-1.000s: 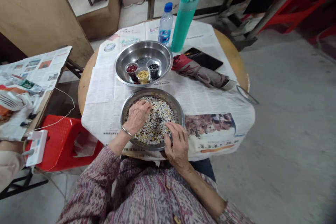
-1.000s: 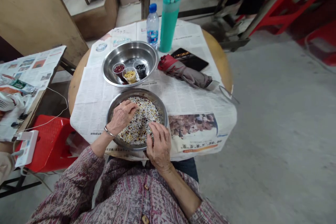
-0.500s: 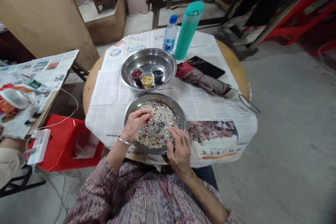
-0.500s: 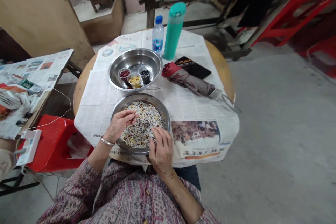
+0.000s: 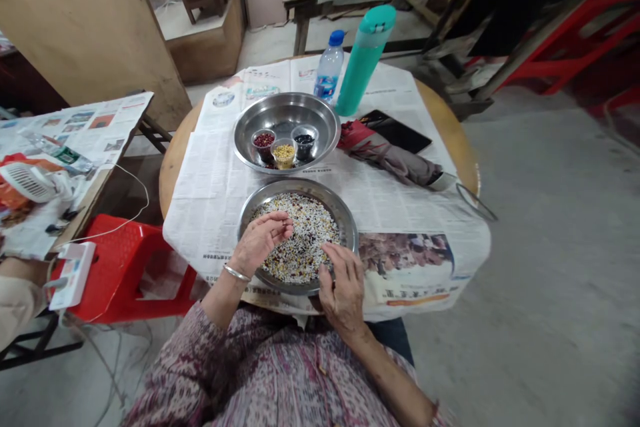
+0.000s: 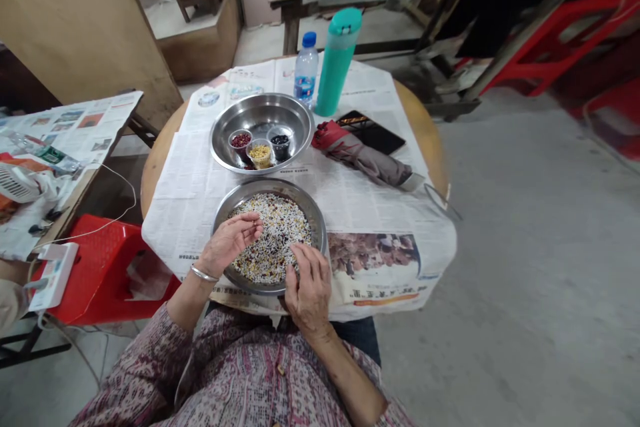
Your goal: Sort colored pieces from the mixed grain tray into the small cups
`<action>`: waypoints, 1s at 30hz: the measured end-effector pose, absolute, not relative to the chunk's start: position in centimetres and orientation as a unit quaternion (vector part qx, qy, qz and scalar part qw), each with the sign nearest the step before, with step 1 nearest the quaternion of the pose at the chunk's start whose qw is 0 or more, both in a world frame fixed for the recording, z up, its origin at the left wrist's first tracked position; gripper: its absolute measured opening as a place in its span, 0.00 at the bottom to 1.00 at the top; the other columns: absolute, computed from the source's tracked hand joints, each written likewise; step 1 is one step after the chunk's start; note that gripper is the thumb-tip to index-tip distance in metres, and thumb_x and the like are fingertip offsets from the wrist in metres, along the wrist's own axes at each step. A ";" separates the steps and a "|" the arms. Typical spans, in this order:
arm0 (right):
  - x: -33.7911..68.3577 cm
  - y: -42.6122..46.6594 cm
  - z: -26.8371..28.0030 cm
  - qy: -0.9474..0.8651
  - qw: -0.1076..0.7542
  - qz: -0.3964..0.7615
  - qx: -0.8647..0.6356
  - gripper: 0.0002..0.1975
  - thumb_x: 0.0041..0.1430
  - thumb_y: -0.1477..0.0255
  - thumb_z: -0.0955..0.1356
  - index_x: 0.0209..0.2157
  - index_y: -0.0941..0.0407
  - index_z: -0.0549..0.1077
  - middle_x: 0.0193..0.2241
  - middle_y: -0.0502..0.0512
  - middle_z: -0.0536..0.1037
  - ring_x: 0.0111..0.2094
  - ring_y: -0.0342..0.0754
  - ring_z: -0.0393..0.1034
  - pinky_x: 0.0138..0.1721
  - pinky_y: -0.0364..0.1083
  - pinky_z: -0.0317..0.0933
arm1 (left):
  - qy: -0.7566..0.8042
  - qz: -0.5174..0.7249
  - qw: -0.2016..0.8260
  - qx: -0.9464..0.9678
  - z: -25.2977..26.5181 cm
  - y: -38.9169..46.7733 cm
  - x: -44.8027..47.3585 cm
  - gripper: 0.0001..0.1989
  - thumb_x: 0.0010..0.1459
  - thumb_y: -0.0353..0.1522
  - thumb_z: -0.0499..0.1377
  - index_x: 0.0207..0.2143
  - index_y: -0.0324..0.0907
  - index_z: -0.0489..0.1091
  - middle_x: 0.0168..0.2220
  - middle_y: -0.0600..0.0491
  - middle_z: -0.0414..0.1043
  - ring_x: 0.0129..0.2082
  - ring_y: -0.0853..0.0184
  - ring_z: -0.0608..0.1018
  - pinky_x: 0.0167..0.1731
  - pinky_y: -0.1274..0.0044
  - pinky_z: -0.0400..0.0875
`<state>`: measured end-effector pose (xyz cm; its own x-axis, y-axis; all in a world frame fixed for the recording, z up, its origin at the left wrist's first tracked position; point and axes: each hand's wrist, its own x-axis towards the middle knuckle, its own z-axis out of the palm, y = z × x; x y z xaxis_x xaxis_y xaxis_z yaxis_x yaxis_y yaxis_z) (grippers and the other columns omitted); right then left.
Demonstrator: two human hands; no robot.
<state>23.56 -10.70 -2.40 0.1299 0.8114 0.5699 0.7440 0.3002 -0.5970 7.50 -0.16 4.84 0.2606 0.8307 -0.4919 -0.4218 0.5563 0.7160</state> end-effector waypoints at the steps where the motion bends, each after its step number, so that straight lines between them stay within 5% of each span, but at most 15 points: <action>1: 23.6 -10.7 -2.4 -0.659 0.465 0.036 -0.590 0.23 0.65 0.77 0.62 0.60 0.55 0.64 0.52 0.62 0.74 0.56 0.54 0.64 0.58 0.59 0.62 | 0.449 0.408 0.760 0.234 4.8 -0.1 7.5 0.10 0.47 0.26 0.67 0.34 0.34 0.75 0.32 0.49 0.77 0.32 0.72 0.77 0.37 0.79 0.71; 4: 23.6 -10.7 -2.4 -0.659 0.466 0.035 -0.590 0.22 0.65 0.77 0.62 0.60 0.55 0.64 0.52 0.62 0.74 0.56 0.54 0.64 0.57 0.59 0.62 | 0.473 0.382 0.722 0.328 4.8 0.6 7.8 0.10 0.50 0.32 0.66 0.35 0.35 0.76 0.28 0.53 0.73 0.27 0.75 0.72 0.31 0.81 0.66; 8: 23.6 -10.7 -2.4 -0.657 0.467 0.034 -0.591 0.22 0.65 0.77 0.62 0.60 0.55 0.64 0.52 0.62 0.74 0.56 0.54 0.64 0.57 0.59 0.62 | 0.543 0.319 0.502 0.593 4.6 2.2 8.7 0.06 0.54 0.32 0.63 0.32 0.38 0.78 0.21 0.59 0.64 0.23 0.74 0.64 0.28 0.79 0.59; 13: 23.6 -10.7 -2.4 -0.657 0.463 0.038 -0.594 0.23 0.65 0.76 0.62 0.61 0.54 0.64 0.52 0.62 0.74 0.56 0.55 0.64 0.58 0.59 0.62 | 0.530 0.231 0.271 0.770 3.8 3.3 10.1 0.07 0.57 0.26 0.61 0.35 0.41 0.79 0.27 0.54 0.71 0.29 0.69 0.71 0.39 0.76 0.66; 20: 23.6 -10.7 -2.2 -0.657 0.464 0.042 -0.593 0.23 0.64 0.78 0.62 0.60 0.55 0.64 0.52 0.62 0.73 0.56 0.55 0.64 0.58 0.59 0.62 | 0.517 0.189 0.219 0.806 3.6 2.9 10.9 0.09 0.60 0.28 0.60 0.41 0.43 0.78 0.40 0.47 0.78 0.43 0.61 0.77 0.51 0.71 0.67; 30: 23.6 -10.6 -2.2 -0.656 0.461 0.049 -0.596 0.22 0.64 0.77 0.62 0.60 0.54 0.64 0.52 0.62 0.74 0.56 0.54 0.64 0.59 0.60 0.61 | 0.504 0.151 0.179 0.831 3.5 3.1 11.0 0.09 0.62 0.30 0.59 0.42 0.43 0.78 0.43 0.46 0.78 0.44 0.62 0.78 0.49 0.72 0.69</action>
<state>23.64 -10.64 -2.24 0.1338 0.8265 0.5468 0.7369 0.2860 -0.6125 10.99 3.08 3.52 0.4460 0.8923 0.0695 0.7843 -0.4270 0.4500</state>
